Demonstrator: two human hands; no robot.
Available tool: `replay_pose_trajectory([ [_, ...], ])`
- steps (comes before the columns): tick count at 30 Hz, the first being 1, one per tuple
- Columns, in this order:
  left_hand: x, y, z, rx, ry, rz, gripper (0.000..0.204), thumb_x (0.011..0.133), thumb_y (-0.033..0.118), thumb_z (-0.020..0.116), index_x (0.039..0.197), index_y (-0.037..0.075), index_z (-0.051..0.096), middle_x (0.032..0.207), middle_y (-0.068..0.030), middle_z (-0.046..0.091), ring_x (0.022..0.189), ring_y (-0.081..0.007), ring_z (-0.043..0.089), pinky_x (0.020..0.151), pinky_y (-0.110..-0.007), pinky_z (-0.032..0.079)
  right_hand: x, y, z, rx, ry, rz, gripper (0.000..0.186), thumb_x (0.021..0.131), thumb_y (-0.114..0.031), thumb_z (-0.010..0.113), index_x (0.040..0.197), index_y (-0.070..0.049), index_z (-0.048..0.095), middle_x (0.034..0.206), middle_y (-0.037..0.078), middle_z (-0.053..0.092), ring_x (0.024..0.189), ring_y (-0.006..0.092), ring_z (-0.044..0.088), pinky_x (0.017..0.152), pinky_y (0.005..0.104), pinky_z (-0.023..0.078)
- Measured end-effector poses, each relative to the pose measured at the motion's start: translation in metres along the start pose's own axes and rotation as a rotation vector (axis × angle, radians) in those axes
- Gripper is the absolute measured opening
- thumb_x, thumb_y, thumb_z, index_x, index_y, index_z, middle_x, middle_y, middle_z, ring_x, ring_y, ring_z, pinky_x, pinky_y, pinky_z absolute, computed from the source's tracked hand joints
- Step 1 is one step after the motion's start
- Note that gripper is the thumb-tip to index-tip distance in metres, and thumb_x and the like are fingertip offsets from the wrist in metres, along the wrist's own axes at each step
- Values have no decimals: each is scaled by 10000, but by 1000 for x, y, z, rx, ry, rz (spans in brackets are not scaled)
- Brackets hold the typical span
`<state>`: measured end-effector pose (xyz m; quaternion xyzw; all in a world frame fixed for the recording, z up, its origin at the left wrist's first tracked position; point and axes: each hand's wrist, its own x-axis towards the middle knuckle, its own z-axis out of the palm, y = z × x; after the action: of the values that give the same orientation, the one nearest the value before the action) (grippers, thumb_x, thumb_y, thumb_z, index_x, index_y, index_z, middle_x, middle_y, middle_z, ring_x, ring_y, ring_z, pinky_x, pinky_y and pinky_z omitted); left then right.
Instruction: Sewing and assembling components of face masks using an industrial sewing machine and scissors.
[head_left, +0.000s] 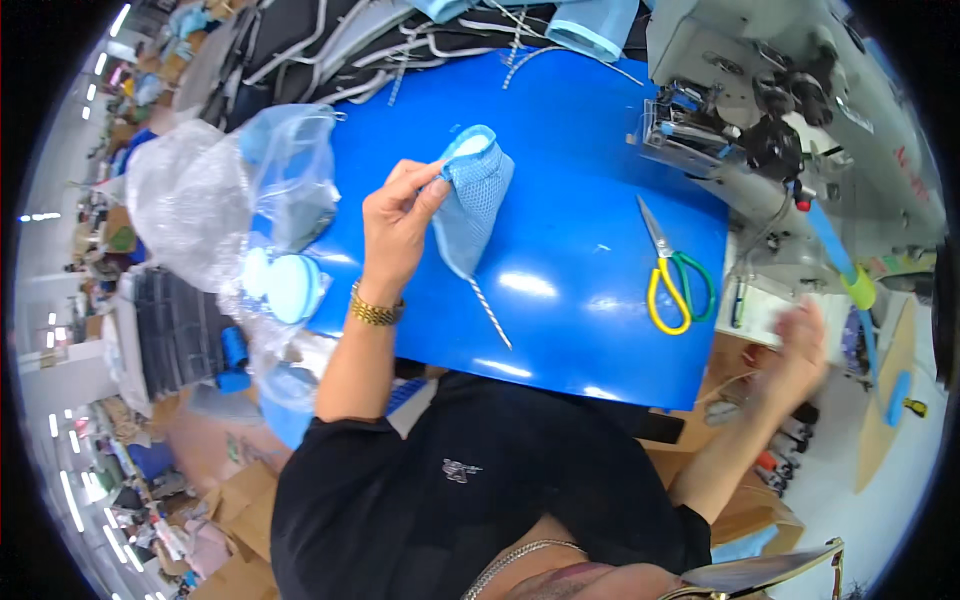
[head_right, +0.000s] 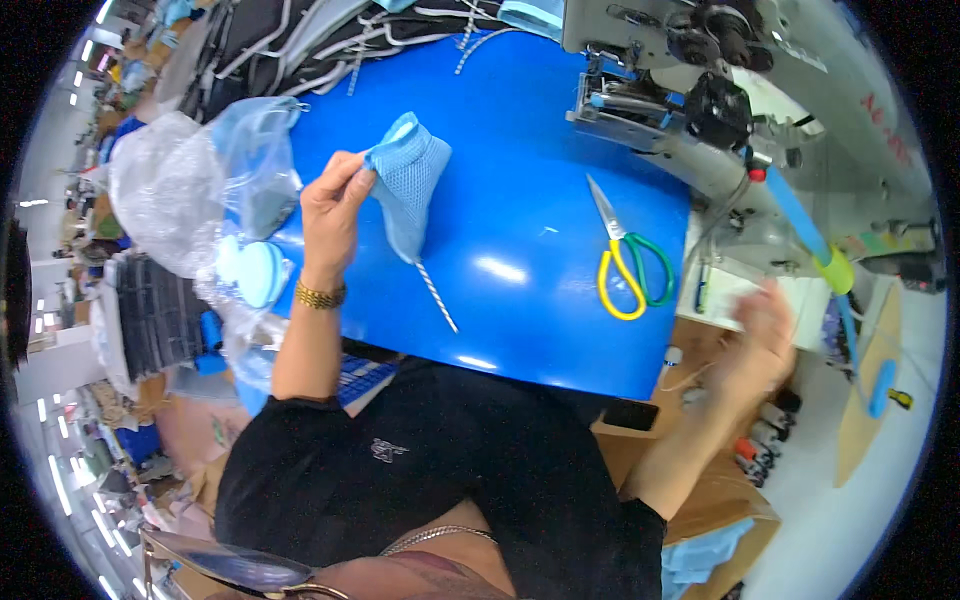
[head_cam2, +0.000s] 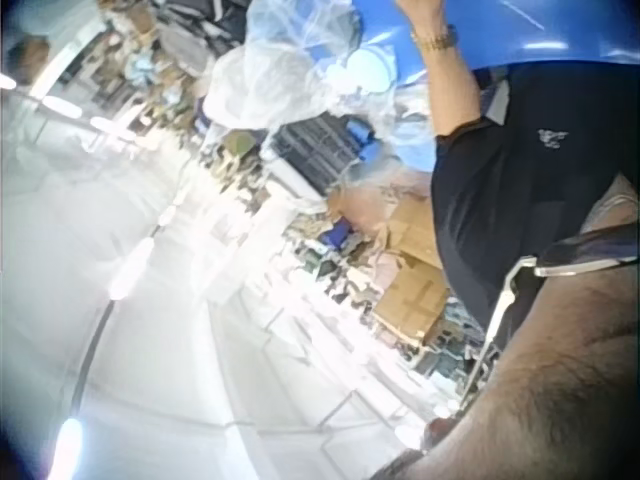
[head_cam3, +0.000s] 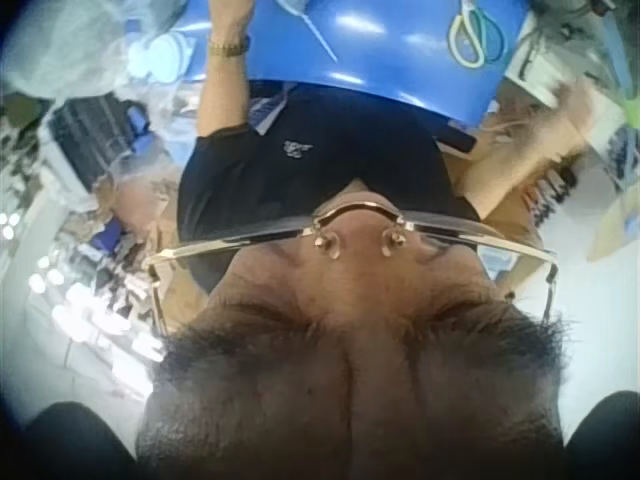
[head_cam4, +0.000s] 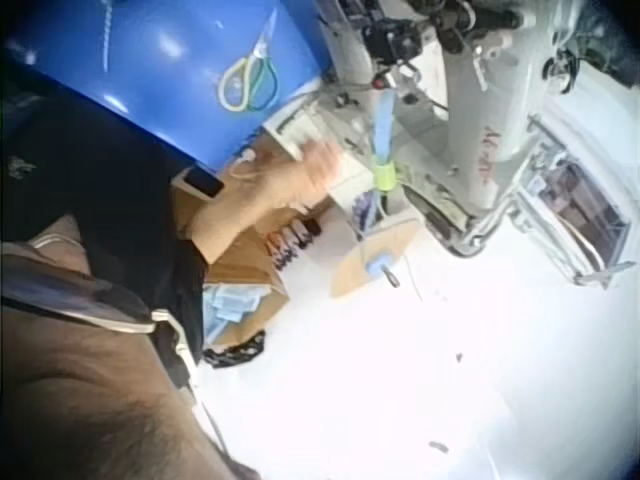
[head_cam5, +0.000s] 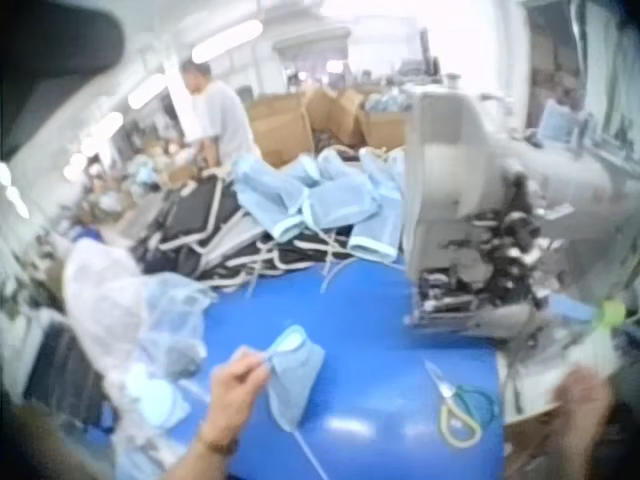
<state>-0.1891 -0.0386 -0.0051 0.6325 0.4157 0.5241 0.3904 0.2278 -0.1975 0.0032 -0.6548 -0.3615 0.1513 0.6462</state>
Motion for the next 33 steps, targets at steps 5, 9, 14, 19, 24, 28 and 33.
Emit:
replay_pose_trajectory([
  [5, -39, 14, -14, -437, 127, -67, 213, 908, 50, 621, 1112, -12, 637, 1014, -34, 633, 902, -106, 564, 802, -236, 436, -92, -49, 154, 105, -787, -19, 555, 741, -118, 786, 1234, 5, 563, 1092, 122, 616, 684, 105, 602, 592, 225, 484],
  [9, -58, 28, -12, -645, 71, -81, 235, 919, 89, 615, 1131, -11, 598, 1077, -88, 653, 975, -168, 617, 877, -316, 489, -107, -74, 188, 62, -693, -268, 645, 712, -275, 811, 1192, 65, 548, 1025, 149, 619, 618, 172, 577, 560, 297, 469],
  [14, -69, 30, -31, -806, 11, -129, 195, 927, 108, 601, 1098, 15, 598, 1081, -111, 652, 1022, -197, 613, 937, -349, 473, -121, -51, 206, 391, -952, 261, 245, 844, -245, 710, 864, -5, 664, 655, 9, 596, 530, 82, 501, 490, 250, 405],
  [19, -69, 18, -33, -1025, -16, -248, 200, 940, 152, 582, 1112, 50, 574, 1239, -108, 574, 1142, -221, 547, 1023, -374, 400, -124, -53, 197, 434, -988, 297, 210, 883, -225, 670, 840, -20, 668, 654, -15, 581, 529, 39, 483, 474, 210, 374],
  [24, -63, 34, -25, -933, -86, -288, 203, 971, 214, 532, 1108, 71, 579, 1349, -145, 505, 1173, -232, 530, 1006, -408, 418, -123, -50, 197, 445, -906, 378, 251, 898, -245, 652, 751, -42, 645, 575, -27, 539, 454, 35, 451, 415, 219, 337],
  [28, -59, 43, -28, -647, -189, -305, 221, 961, 239, 559, 1091, 62, 583, 1294, -130, 546, 1117, -205, 557, 947, -386, 455, -122, -44, 200, 422, -887, 397, 295, 908, -263, 636, 692, -64, 609, 552, -34, 517, 441, 40, 449, 405, 220, 330],
  [33, -43, 57, -33, -373, -334, -326, 139, 931, 168, 612, 990, 42, 616, 1085, -51, 633, 927, -105, 572, 796, -264, 471, -114, -28, 199, 407, -936, 478, 231, 931, -275, 606, 946, -46, 640, 741, -10, 610, 545, 55, 547, 452, 185, 391],
])
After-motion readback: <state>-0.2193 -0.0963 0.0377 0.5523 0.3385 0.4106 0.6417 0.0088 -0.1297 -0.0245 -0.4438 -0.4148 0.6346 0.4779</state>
